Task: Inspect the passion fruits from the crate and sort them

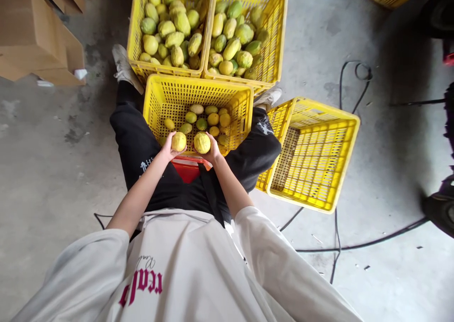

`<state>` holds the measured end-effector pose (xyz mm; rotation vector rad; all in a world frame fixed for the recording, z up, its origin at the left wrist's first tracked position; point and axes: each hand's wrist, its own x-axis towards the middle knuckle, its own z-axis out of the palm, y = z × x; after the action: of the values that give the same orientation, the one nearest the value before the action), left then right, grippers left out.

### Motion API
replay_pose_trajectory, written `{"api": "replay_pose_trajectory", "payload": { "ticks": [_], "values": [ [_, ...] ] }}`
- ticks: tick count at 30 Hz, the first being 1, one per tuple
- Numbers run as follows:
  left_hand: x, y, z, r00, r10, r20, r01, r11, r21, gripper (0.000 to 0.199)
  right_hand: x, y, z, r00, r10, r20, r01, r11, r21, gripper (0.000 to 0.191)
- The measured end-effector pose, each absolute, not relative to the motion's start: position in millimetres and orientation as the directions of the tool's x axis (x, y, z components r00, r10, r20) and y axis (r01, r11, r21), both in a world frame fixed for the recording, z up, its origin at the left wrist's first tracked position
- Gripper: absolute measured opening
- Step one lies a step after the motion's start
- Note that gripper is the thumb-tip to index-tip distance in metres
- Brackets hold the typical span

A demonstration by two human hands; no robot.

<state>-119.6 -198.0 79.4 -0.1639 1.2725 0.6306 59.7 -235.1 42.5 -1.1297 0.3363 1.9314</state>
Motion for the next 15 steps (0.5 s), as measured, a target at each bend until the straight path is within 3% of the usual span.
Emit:
{"api": "replay_pose_trajectory", "payload": {
  "ticks": [3,7,15],
  "values": [
    [-119.5,-197.5,81.7,0.207,0.323,-0.924,-0.527,0.832,0.173,0.037,58.2,-235.4,39.8,-0.211,0.554,-0.805,-0.776,-0.596,-0.207,0.036],
    [-120.4,-196.0,82.8,0.225,0.343,-0.912,-0.465,0.860,0.209,0.044,55.6,-234.1,39.6,-0.181,0.574,-0.799,-0.764,-0.593,-0.253,0.034],
    [-116.5,-199.1,80.9,0.145,0.430,-0.891,-0.461,0.826,0.324,0.021,56.1,-232.3,46.1,-0.125,0.542,-0.831,-0.785,-0.566,-0.251,0.036]
  ]
}}
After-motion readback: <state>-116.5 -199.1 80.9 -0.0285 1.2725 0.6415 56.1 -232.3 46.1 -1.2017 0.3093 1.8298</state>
